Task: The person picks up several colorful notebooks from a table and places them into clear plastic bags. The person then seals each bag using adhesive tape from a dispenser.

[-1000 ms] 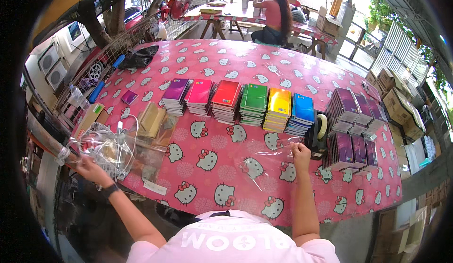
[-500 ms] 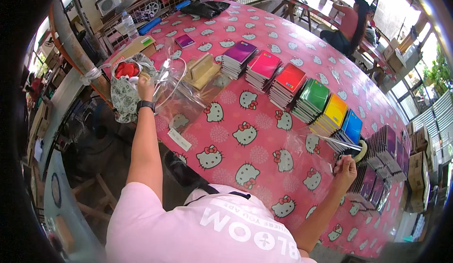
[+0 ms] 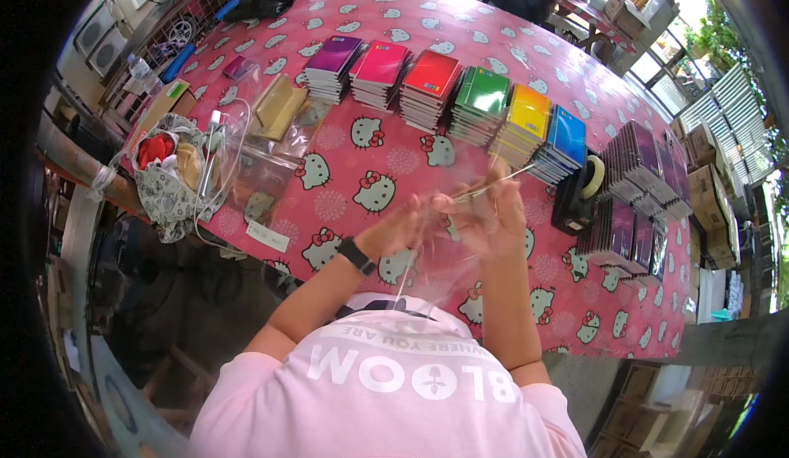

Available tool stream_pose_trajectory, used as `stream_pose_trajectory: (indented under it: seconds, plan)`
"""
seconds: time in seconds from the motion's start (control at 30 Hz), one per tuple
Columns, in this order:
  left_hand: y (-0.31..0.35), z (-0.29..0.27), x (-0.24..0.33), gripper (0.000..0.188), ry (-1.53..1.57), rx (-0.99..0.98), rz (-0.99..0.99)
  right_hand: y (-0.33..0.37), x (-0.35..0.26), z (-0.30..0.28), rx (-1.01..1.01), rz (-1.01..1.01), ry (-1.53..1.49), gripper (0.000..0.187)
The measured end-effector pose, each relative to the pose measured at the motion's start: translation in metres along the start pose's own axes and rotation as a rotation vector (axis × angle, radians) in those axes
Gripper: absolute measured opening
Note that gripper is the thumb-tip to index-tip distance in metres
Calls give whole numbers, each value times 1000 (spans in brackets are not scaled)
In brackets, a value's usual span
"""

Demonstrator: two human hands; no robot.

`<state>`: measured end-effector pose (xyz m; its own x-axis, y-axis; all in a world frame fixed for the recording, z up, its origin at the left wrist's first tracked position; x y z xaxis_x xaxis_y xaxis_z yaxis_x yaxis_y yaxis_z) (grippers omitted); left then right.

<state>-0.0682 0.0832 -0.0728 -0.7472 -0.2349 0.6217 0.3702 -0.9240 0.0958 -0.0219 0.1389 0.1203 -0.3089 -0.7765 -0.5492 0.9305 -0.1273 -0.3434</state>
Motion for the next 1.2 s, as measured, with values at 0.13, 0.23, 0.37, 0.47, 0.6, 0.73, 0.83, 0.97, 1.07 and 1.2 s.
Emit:
stream_pose_trajectory:
  seconds: [0.13,0.23,0.37,0.47,0.6,0.73,0.83,0.97,1.07,1.2]
  plan:
    - [15,57,14,63,253,-314,-30,20,-34,-60,303,-77,70,18]
    - [28,24,42,54,286,-212,115,51,-48,-128,450,14,391,15]
    - [38,-26,57,40,61,45,221,97,-43,-205,752,207,868,13]
    - [41,-82,64,25,-258,263,247,116,-52,-250,875,148,1441,14]
    - [78,-120,111,17,-627,769,397,114,-43,-233,892,40,1825,22]
    - [113,-28,169,16,-1008,910,1036,107,-39,-210,919,64,1850,22]
    - [93,93,161,27,-1310,425,1051,110,-40,-216,931,15,1866,22]
    - [47,14,53,64,-2118,303,301,103,-47,-207,935,39,1935,30]
    - [51,-37,39,78,-2229,319,58,81,-44,-153,742,-217,2142,46]
    - [63,-44,33,84,-2284,331,61,69,44,-122,232,103,2356,58]
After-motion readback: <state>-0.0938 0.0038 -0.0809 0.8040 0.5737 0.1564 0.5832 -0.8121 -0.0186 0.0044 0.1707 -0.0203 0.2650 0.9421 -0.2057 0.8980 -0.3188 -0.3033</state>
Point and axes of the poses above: each hand's wrist, its own y-axis away from the middle knuckle, its own z-axis out of the palm, x = y × z, the point moved 8 cm from there along -y, towards the middle knuckle, and after that the axes turned 3 degrees about z, right-handed, at the moved point
